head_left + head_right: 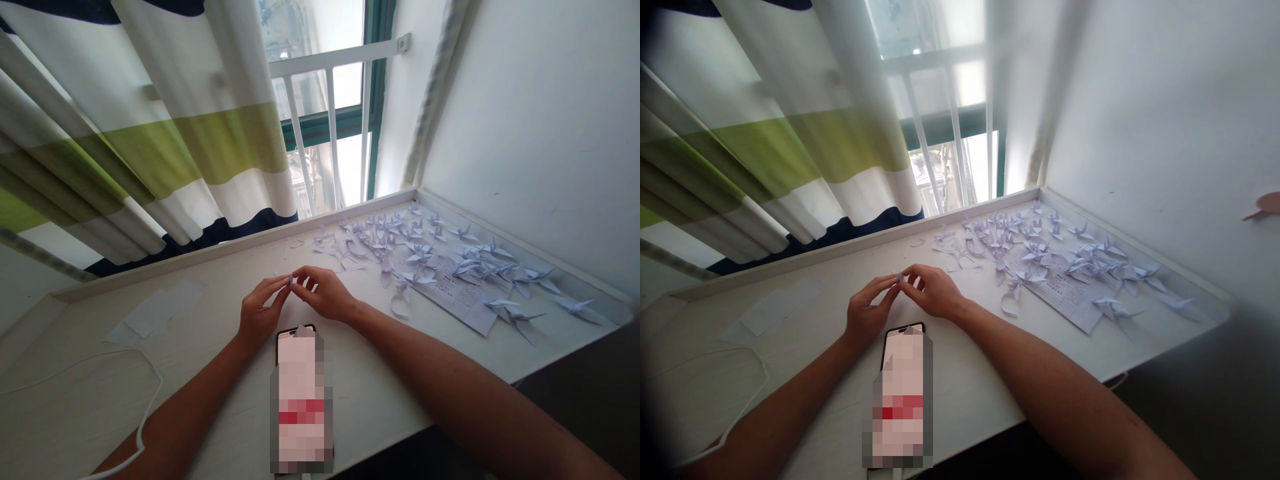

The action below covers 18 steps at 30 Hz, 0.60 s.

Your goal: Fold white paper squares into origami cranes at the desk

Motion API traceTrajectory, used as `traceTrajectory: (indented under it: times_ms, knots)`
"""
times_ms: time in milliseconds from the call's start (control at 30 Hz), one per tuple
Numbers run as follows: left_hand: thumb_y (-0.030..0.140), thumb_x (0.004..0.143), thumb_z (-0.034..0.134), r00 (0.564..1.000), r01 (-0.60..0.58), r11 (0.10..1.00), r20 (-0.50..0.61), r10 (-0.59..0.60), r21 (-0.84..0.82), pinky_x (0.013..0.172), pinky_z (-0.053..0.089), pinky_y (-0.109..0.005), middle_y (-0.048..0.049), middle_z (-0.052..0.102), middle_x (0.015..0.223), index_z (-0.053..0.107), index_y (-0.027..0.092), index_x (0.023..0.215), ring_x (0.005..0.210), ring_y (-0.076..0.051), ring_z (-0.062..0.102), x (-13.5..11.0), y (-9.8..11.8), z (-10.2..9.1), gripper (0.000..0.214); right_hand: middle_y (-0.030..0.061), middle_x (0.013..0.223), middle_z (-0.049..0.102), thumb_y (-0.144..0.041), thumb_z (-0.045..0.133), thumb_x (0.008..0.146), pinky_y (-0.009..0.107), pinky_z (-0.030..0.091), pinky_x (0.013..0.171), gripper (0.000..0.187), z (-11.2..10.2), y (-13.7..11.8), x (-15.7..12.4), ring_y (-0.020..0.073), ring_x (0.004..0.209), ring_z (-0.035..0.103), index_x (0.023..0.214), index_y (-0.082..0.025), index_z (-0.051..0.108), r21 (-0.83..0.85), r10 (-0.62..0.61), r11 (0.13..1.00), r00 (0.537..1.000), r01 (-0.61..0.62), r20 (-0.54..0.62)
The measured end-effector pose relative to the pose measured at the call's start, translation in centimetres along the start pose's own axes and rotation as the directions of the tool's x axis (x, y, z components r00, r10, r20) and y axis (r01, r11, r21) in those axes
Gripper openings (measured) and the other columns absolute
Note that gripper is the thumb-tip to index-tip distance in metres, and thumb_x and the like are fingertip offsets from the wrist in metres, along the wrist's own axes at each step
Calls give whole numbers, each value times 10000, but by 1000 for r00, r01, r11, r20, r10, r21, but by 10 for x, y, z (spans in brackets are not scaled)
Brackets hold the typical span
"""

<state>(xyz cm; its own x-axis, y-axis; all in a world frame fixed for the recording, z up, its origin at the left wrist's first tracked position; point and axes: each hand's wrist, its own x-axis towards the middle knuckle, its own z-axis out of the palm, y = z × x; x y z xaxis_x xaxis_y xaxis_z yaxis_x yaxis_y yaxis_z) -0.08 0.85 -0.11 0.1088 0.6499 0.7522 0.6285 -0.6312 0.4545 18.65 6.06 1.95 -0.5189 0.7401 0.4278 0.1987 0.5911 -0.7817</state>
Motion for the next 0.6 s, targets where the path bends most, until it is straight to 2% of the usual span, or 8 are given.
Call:
traceTrajectory:
  times_ms: [600]
  knots:
    - [206,925,686,1000,22,999,-6,-22,28,918,605,-380,-80,763,1112,736,216,1115,1027,-207,734,2,5,0,197,26,855,733,-321,653,930,250,499,651,179,0,-1,0,129,703,651,1040,-185,691,-17,22,1000,1000,-22,2]
